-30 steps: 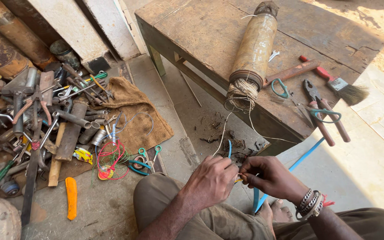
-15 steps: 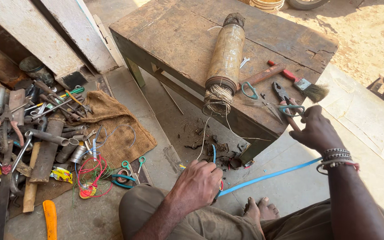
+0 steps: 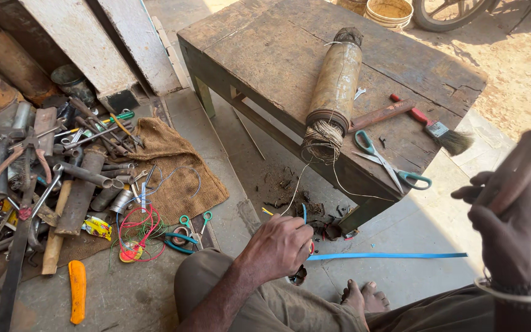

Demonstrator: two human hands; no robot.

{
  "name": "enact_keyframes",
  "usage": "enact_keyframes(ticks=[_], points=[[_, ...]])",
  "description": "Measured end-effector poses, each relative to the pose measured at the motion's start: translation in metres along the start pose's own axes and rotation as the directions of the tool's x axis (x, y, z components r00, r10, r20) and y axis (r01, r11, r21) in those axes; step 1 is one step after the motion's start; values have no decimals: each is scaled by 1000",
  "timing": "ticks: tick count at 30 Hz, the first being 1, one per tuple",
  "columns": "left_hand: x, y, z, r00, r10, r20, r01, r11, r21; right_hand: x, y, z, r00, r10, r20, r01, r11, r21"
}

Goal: The person sits on the floor and repairs electrical wires by stripping insulation, twisting exposed copper strands, and securing the connection with electrical tape. They use pliers to strip the wire ends and scissors to cut the tape.

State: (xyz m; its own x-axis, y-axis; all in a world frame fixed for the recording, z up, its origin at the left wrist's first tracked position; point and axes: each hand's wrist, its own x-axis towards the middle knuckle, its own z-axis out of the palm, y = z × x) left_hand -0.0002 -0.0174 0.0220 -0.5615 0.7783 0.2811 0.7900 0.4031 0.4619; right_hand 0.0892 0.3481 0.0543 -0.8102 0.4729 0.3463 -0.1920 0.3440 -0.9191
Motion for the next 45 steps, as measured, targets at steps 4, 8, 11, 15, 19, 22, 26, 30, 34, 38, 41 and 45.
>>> enact_keyframes(ticks=[4, 8, 11, 15, 19, 22, 26, 30, 34, 38, 41, 45], points=[[4, -7, -2, 995, 18, 99, -17, 1000, -5, -73, 10, 2, 955, 241, 172, -284, 909, 306], [3, -11, -7, 995, 87, 49, -82, 993, -83, -122, 33, 17, 942, 318, 103, -334, 907, 257], [0, -12, -11, 994, 104, -32, -107, 987, -124, -141, 55, 33, 963, 259, -77, -241, 952, 191], [3, -10, -16, 998, 31, 51, -24, 989, -144, -187, 82, 72, 846, 522, -104, -473, 827, 305], [8, -6, -18, 997, 71, 19, -67, 987, -147, -231, 97, 102, 703, 704, 102, -674, 614, 411], [10, -1, -20, 995, 96, 5, -95, 986, -137, -239, 98, 105, 628, 732, 265, -751, 481, 453], [11, 5, -24, 991, 131, 5, -129, 985, -114, -224, 87, 95, 598, 669, 442, -782, 366, 504], [14, 8, -26, 989, 146, -1, -145, 983, -116, -214, 64, 78, 591, 539, 600, -790, 237, 566], [14, 9, -26, 992, 118, 36, -113, 986, -125, -207, 48, 61, 584, 386, 714, -802, 138, 582], [13, 10, -27, 990, 143, 3, -142, 983, -116, -200, 40, 54, 563, 205, 801, -823, 47, 566], [14, 12, -28, 988, 156, -19, -157, 982, -103, -194, 38, 50, 566, 209, 798, -812, -30, 584], [16, 14, -28, 987, 157, -27, -159, 980, -117, -189, 42, 44, 477, 206, 855, -877, 51, 477]])
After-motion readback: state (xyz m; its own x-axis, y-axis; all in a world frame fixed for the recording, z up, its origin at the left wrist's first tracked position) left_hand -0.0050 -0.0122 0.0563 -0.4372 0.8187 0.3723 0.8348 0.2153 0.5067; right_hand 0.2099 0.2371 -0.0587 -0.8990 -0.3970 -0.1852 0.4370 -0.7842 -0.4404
